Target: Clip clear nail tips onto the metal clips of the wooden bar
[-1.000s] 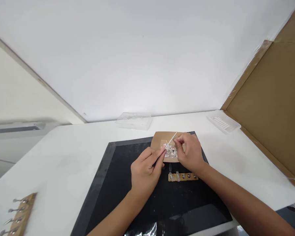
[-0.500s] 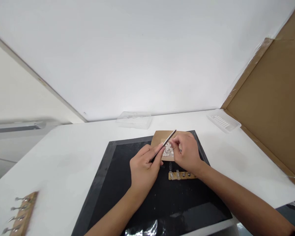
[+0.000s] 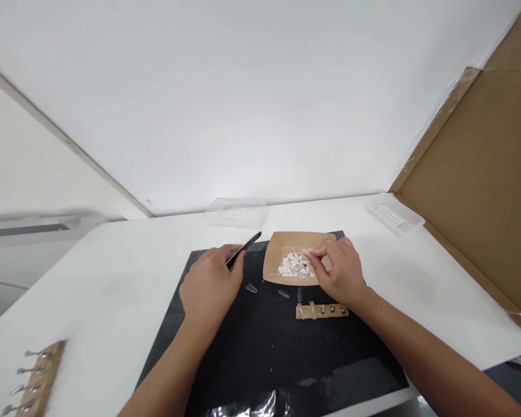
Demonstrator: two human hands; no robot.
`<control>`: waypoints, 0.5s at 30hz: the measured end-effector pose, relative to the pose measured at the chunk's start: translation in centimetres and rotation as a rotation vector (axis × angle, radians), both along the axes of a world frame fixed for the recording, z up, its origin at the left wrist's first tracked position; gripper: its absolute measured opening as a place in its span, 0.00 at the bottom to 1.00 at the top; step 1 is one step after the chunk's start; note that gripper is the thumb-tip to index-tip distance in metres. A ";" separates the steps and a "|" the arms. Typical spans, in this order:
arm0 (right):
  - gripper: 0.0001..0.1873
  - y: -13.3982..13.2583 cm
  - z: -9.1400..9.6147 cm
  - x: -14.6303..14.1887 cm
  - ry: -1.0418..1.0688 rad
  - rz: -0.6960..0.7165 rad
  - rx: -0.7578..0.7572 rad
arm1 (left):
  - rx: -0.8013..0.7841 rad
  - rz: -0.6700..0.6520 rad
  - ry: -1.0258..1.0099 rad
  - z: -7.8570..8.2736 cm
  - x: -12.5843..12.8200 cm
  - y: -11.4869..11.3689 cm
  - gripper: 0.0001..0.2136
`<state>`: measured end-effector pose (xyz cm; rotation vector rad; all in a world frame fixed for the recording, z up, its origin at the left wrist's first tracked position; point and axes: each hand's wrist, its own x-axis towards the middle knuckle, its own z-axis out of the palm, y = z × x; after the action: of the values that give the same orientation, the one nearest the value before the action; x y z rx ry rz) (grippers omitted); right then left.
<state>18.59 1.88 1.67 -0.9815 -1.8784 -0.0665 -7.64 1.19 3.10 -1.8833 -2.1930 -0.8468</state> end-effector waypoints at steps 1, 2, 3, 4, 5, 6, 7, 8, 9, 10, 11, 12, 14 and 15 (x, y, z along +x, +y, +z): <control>0.11 0.0 -0.1 0.2 -0.013 0.008 0.011 | -0.042 -0.012 0.028 -0.2 -0.3 0.1 0.10; 0.12 0.1 -0.2 0.4 -0.028 0.017 0.024 | -0.083 -0.023 0.054 -0.4 -0.4 0.2 0.11; 0.12 0.1 -0.3 0.6 -0.043 0.028 0.035 | -0.115 -0.031 0.083 -0.7 -0.5 0.2 0.11; 0.12 0.0 -0.3 0.7 -0.058 0.039 0.047 | -0.131 -0.033 0.118 -0.9 -0.5 0.2 0.12; 0.12 0.0 -0.4 0.9 -0.070 0.050 0.063 | -0.123 -0.031 0.156 -1.0 -0.4 0.1 0.12; 0.12 -0.1 -0.4 1.0 -0.081 0.063 0.084 | -0.093 -0.028 0.190 -1.0 -0.2 0.1 0.12; 0.12 -0.3 -0.3 1.1 -0.089 0.076 0.111 | -0.042 -0.026 0.212 -1.0 0.1 0.0 0.12; 0.13 -0.4 -0.2 1.2 -0.098 0.087 0.140 | 0.027 -0.035 0.219 -0.8 0.4 -0.2 0.12; 0.13 -0.6 -0.1 1.3 -0.112 0.095 0.170 | 0.100 -0.061 0.199 -0.5 0.9 -0.4 0.12; 0.13 -0.7 0.1 1.3 -0.131 0.103 0.196 | 0.168 -0.107 0.152 -0.3 1.4 -0.6 0.12; 0.14 -0.9 0.2 1.3 -0.157 0.110 0.216 | 0.223 -0.196 0.093 0.0 1.9 -0.9 0.12; 0.15 -1.0 0.4 1.3 -0.188 0.117 0.231 | 0.248 -0.299 0.020 0.3 2.5 -1.1 0.13; 0.17 -1.2 0.7 1.2 -0.252 0.136 0.276 | 0.206 -0.512 -0.204 0.6 3.6 -1.8 0.13; 0.18 -1.4 0.8 1.2 -0.278 0.150 0.312 | 0.121 -0.604 -0.327 0.6 4.1 -2.0 0.12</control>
<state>19.78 0.53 2.46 -0.6403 -2.1087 -0.4117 -3.59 -0.85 3.71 -2.5305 -1.6541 -1.4320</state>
